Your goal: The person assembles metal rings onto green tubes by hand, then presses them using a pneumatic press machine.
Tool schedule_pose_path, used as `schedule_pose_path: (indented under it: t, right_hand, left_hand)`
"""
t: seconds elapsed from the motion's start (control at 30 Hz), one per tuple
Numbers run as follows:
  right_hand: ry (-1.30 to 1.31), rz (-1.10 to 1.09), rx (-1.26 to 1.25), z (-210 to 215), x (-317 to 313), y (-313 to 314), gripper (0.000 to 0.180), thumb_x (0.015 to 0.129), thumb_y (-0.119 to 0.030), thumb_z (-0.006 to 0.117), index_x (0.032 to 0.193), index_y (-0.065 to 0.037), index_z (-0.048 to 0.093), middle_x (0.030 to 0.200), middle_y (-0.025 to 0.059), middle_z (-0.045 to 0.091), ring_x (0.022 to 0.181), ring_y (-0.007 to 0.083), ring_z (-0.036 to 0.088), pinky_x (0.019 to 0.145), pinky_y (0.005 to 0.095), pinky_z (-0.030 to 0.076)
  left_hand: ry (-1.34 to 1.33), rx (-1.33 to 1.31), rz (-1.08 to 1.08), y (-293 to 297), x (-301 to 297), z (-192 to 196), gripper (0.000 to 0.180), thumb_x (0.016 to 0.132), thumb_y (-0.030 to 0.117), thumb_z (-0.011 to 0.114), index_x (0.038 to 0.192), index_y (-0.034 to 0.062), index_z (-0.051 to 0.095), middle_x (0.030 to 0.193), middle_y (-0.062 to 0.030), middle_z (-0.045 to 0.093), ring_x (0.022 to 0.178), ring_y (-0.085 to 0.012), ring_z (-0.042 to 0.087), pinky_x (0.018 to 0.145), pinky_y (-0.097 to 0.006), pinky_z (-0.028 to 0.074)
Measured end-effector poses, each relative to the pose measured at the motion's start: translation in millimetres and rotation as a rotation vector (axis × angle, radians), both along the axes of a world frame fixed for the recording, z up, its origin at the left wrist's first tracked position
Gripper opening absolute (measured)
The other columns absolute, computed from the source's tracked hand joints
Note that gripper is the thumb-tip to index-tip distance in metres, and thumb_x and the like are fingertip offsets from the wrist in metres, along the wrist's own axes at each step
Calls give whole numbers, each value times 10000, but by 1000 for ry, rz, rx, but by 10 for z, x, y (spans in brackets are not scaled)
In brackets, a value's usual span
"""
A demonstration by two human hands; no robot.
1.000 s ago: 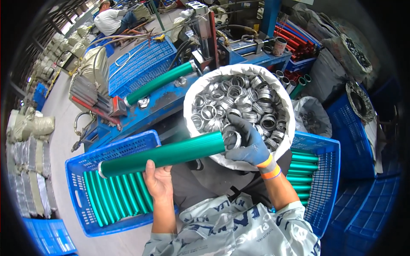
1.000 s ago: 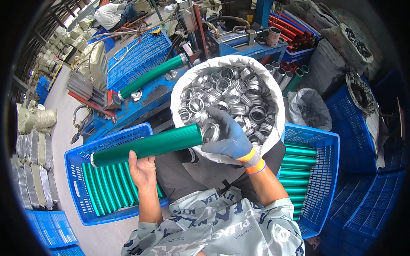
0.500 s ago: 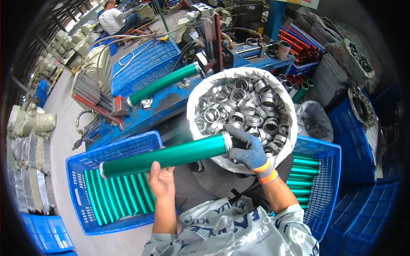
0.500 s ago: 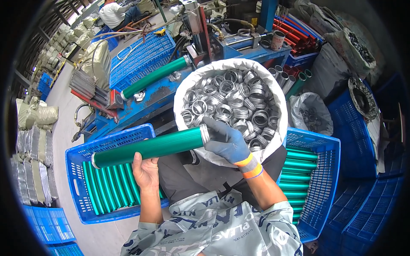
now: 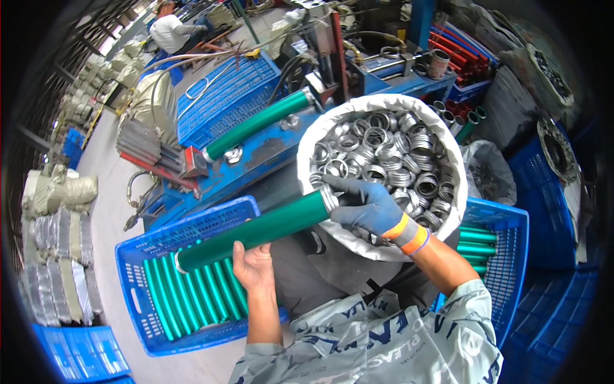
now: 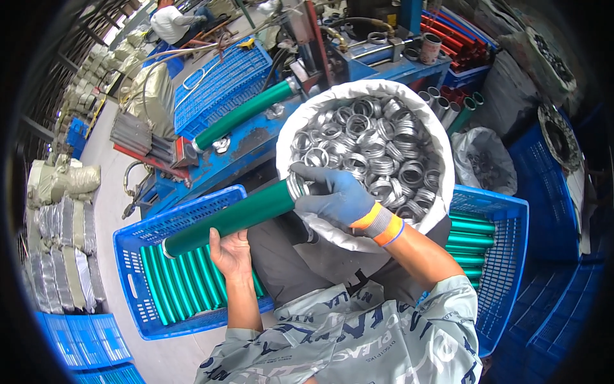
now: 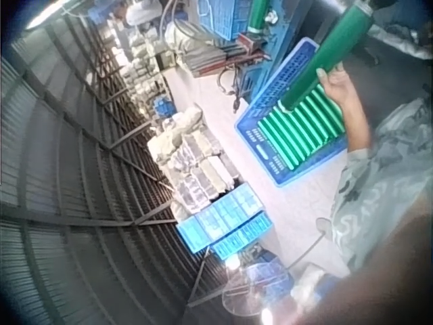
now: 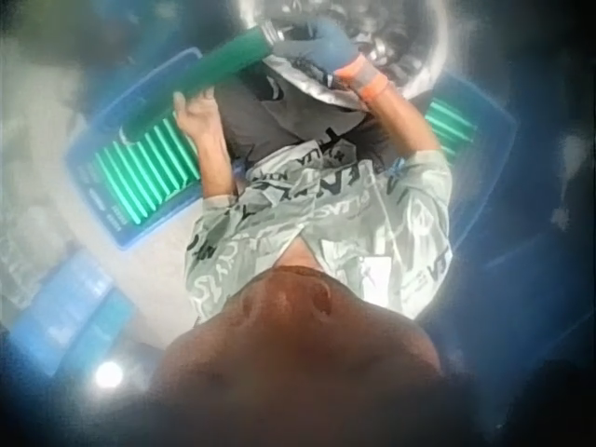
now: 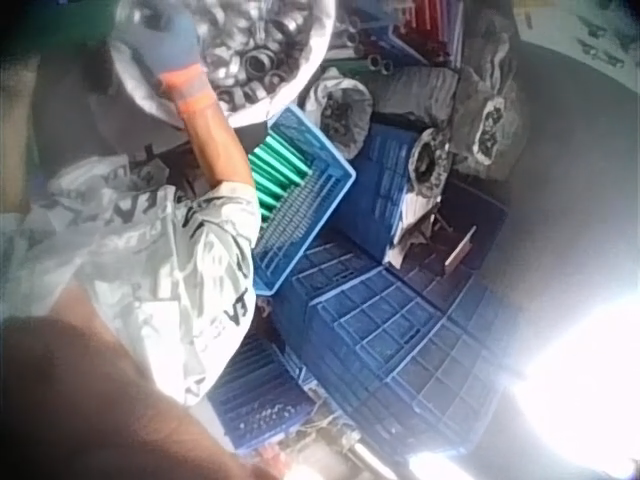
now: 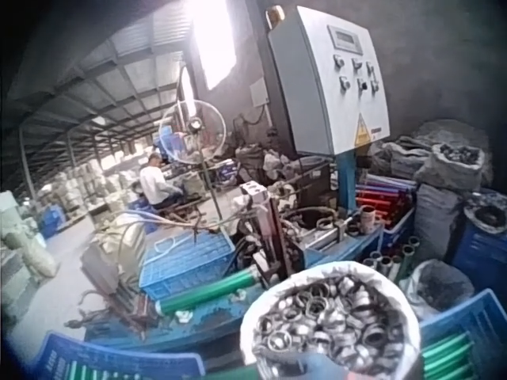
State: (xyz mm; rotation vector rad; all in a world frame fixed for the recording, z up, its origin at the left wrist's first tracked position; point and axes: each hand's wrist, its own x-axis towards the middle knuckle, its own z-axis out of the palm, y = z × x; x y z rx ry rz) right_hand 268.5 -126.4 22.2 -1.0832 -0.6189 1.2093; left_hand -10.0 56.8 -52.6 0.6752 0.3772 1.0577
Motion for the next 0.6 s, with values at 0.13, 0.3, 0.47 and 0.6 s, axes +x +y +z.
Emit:
schedule_pose_path:
  t: [0.13,0.3,0.47,0.6]
  right_hand:
    - [-82,14,-17,-42,-6,153,799,993,14,873,1710,37,522,1195,22,792,1028,65,722,908,261,602]
    - [-4,-35,45,-114,-90,299,789,985,14,876,1703,14,548,1210,24,795,1028,50,710,884,245,594]
    - [-86,6,-50,-16,-18,324,763,988,11,860,1690,22,561,1208,36,799,1010,51,710,859,247,590]
    - [-94,-27,33,-100,-17,499,743,991,13,853,1679,25,573,1210,39,798,1023,51,709,872,250,587]
  left_hand:
    - [-32,-5,5,123,-54,7,520,1100,284,751,1544,27,666,1554,-201,715,1421,-372,709,1197,-579,601]
    - [-28,11,-3,237,-111,0,502,1114,269,732,1548,25,664,1556,-196,715,1419,-364,714,1186,-569,613]
    - [-30,16,-1,265,-85,-43,491,1132,269,711,1552,21,658,1548,-194,719,1407,-361,722,1168,-557,629]
    - [-50,-33,18,333,-85,40,498,1140,311,720,1534,11,659,1550,-197,717,1421,-363,709,1195,-564,600]
